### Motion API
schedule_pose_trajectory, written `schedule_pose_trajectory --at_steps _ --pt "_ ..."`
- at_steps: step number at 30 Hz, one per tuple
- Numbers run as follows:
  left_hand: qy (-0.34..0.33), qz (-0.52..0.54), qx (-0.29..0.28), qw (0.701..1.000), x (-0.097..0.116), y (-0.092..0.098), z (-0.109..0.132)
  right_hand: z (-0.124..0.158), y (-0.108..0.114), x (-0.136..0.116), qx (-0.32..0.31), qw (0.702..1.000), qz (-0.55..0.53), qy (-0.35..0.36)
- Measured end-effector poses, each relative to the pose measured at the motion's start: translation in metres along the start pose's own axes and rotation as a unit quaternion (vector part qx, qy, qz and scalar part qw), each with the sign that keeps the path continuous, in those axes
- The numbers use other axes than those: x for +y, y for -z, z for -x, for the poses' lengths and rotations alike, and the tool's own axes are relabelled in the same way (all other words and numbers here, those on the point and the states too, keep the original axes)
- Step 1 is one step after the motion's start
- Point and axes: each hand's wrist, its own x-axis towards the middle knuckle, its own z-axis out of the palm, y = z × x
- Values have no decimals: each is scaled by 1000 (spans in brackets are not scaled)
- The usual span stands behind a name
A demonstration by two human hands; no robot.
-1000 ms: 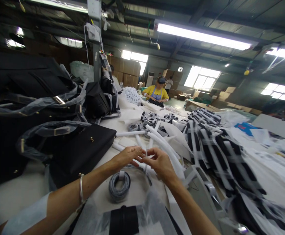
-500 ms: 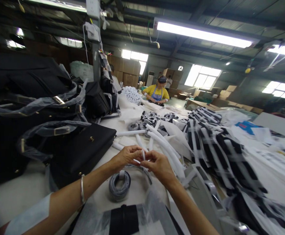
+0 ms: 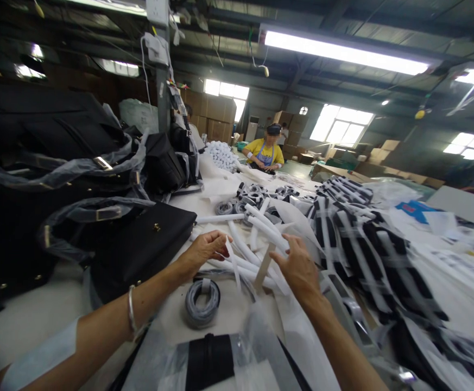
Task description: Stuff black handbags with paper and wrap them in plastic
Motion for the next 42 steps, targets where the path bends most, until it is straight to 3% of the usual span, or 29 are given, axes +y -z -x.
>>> schedule_pose_trajectory --at_steps 2,4,6,9,14,19,25,29,34,37,42 --pt "-5 -16 -11 1000 4 1 3 4 0 -7 -33 999 -6 23" --pt "-11 -34 -31 999 6 0 6 14 -7 -23 -156 984 -89 8" --pt "-18 -54 -51 997 8 -3 10 26 -19 -40 -270 943 -193 -6" --pt "-27 -101 -67 992 9 -1 17 37 -35 -55 -335 899 -282 -27" --pt "-31 -256 -21 966 4 24 40 43 -45 -52 -290 900 -319 -68" --pt "-5 -436 -16 900 -15 45 67 70 -60 -48 -297 896 -326 -56" --pt "21 -549 -27 835 -32 41 77 100 -78 -43 -342 901 -268 -16" --pt "29 -590 -24 806 -35 34 75 106 -78 -40 -333 916 -219 33" --pt "35 -613 -26 789 -35 30 71 111 -75 -44 -301 930 -132 163" --pt "39 -612 -26 789 -36 32 67 113 -76 -48 -277 938 -129 165" --pt "23 -606 -6 795 -38 39 65 118 -87 -47 -293 937 -119 148"
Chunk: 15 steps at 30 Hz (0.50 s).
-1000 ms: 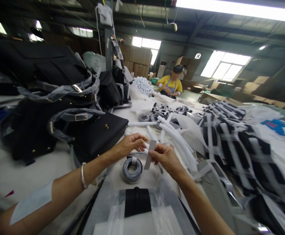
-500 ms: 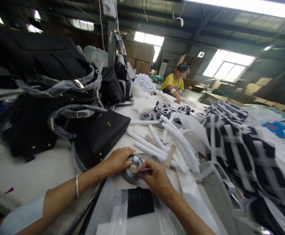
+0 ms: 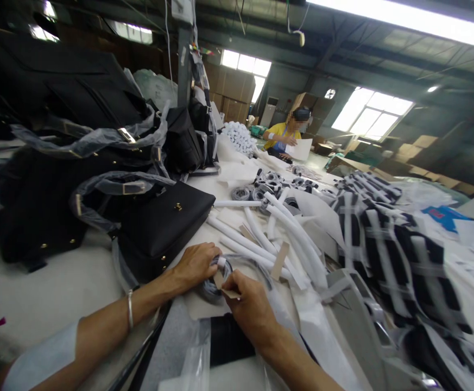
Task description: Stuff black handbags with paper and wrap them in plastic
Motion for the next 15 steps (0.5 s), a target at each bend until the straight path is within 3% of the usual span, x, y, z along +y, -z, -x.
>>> schedule_pose_trajectory --at_steps 4,10,15 --pt "3 0 19 1000 -1 -2 3 -4 -11 5 5 998 59 13" --pt "12 -13 19 1000 1 1 6 -18 -12 4 36 997 51 44" --pt "3 -16 10 1000 5 5 9 -12 -13 1 32 974 162 152"
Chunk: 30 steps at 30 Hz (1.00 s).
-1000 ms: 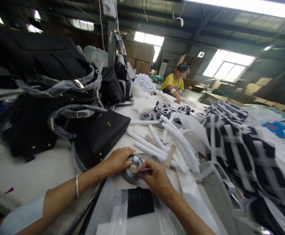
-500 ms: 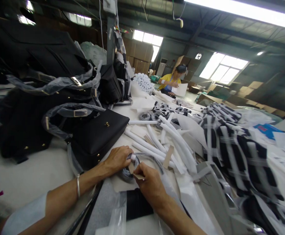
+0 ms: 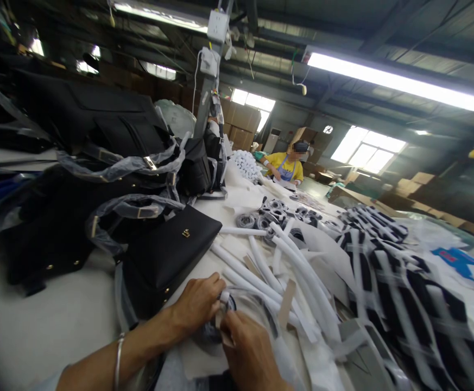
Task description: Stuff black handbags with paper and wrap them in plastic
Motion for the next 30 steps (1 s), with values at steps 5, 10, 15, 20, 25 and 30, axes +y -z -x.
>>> schedule_pose_trajectory --at_steps 5,10,15,20,25,30 --pt "-3 7 4 1000 6 0 0 -8 -4 1 41 980 153 117" --pt "8 22 11 1000 3 -5 -3 -28 -14 16 82 979 166 86" --pt "28 64 21 997 -7 -11 -5 -32 -26 31 7 992 102 79" --pt "44 126 9 991 -18 -6 -7 -33 -27 37 -66 993 88 32" --pt "51 171 -13 984 -24 1 -13 -35 -25 36 -103 984 142 19" --pt "84 190 -30 978 -27 4 -21 -32 -14 34 -57 978 173 100"
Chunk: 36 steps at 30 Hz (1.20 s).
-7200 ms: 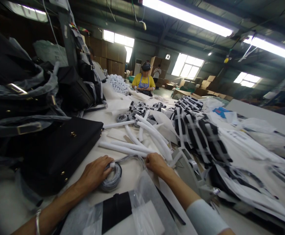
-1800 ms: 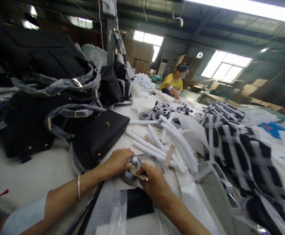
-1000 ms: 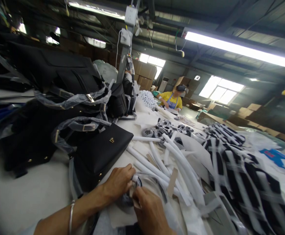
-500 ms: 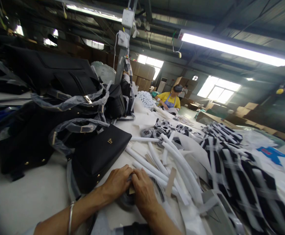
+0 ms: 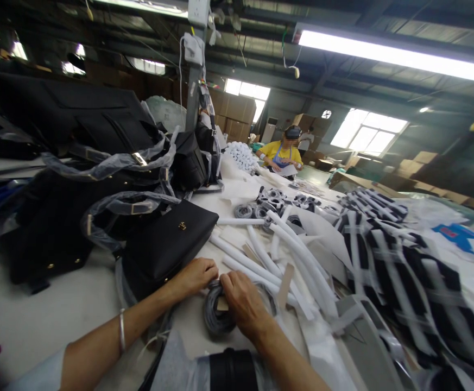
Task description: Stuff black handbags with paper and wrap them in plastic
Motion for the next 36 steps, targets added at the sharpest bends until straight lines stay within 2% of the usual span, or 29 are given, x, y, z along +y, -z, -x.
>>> schedule_pose_trajectory --at_steps 7,12,16,20,25,31,33,36 --pt "24 118 -119 986 0 0 -5 3 18 -1 121 990 38 54" --pt "42 230 -140 962 5 -5 -10 3 22 -2 162 983 30 81" --pt "43 259 -116 958 4 -13 -17 2 23 -3 159 984 22 77" --pt "49 234 -81 968 -2 -18 -21 2 23 1 133 988 -8 77" --pt "52 148 -10 988 -1 -9 -21 4 18 10 121 988 -54 81" --pt "58 25 49 997 18 -3 -14 1 21 14 103 985 -97 103" --pt "51 -6 67 996 25 -4 -9 -2 25 12 91 987 -107 74" --pt "30 -34 89 995 33 -7 1 -10 34 9 52 989 -136 -5"
